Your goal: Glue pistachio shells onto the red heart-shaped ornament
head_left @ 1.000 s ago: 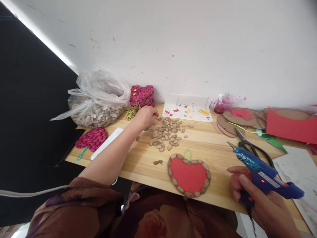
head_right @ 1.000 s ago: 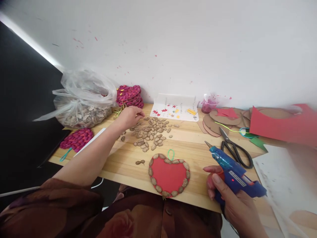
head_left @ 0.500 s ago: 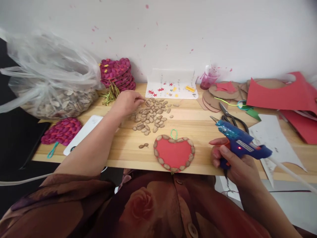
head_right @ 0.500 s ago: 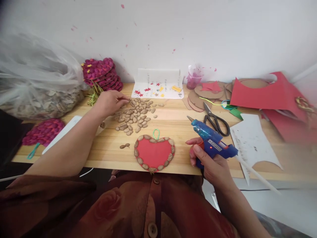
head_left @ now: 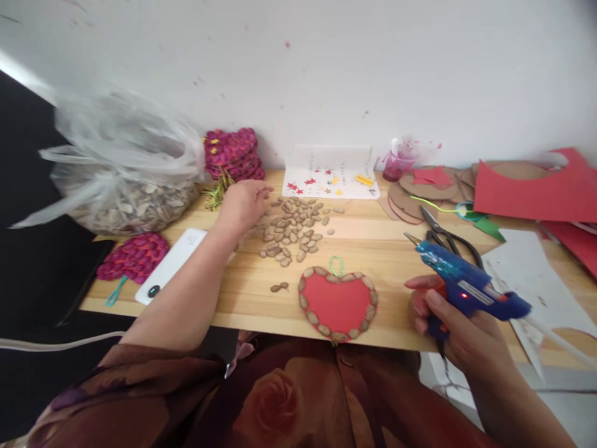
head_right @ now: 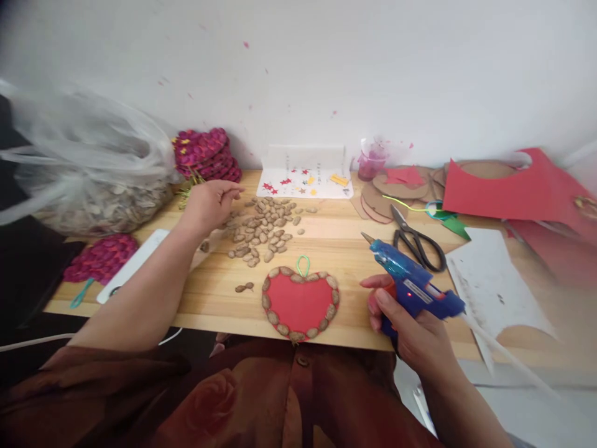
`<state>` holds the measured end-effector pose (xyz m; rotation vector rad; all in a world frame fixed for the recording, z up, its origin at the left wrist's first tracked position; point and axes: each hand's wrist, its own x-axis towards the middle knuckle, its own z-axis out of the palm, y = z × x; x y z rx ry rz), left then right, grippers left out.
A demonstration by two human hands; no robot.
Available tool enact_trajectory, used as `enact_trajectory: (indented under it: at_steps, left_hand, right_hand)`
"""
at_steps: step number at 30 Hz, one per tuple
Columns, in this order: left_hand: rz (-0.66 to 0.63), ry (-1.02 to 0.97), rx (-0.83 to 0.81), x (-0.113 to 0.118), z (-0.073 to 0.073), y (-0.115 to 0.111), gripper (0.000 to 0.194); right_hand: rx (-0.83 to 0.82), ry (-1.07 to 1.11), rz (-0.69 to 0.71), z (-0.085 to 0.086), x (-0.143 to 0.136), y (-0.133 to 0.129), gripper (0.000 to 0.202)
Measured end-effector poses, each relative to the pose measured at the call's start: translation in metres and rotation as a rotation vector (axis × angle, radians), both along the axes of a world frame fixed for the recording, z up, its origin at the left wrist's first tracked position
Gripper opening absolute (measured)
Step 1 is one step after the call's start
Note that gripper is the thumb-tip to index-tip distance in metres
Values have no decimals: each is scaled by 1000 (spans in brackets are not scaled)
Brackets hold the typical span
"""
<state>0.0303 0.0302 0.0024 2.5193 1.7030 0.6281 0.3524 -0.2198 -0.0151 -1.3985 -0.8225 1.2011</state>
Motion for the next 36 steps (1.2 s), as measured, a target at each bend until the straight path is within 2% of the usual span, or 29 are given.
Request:
enact_trajectory:
  at_steps: [6, 14, 22, 25, 29, 33, 36]
  left_hand:
    - [14, -28, -38, -4, -6, 5, 36]
    - [-117, 12, -42, 0, -19, 7, 42]
    - [-127, 38, -12, 5, -21, 10, 52]
    - [-139, 52, -23, 8, -22, 11, 49]
    - [-126, 37, -21, 7, -16, 7, 41]
    - [-116, 5, -10, 5, -11, 2, 44]
    - [-153, 0, -8, 8, -12, 1, 46]
  right_hand:
    - [-11, -62, -17, -1, 3, 2, 23]
    - [-9, -143, -29, -1, 3, 1, 24]
    - [-8, -124, -32, -2, 4, 2, 27]
    - [11, -114, -36, -2, 3, 2, 23]
    - [6, -117, -18, -1, 3, 2, 23]
    - [-9, -139, -9, -1, 5, 2, 25]
    - [-10, -146, -6, -1, 5, 2, 25]
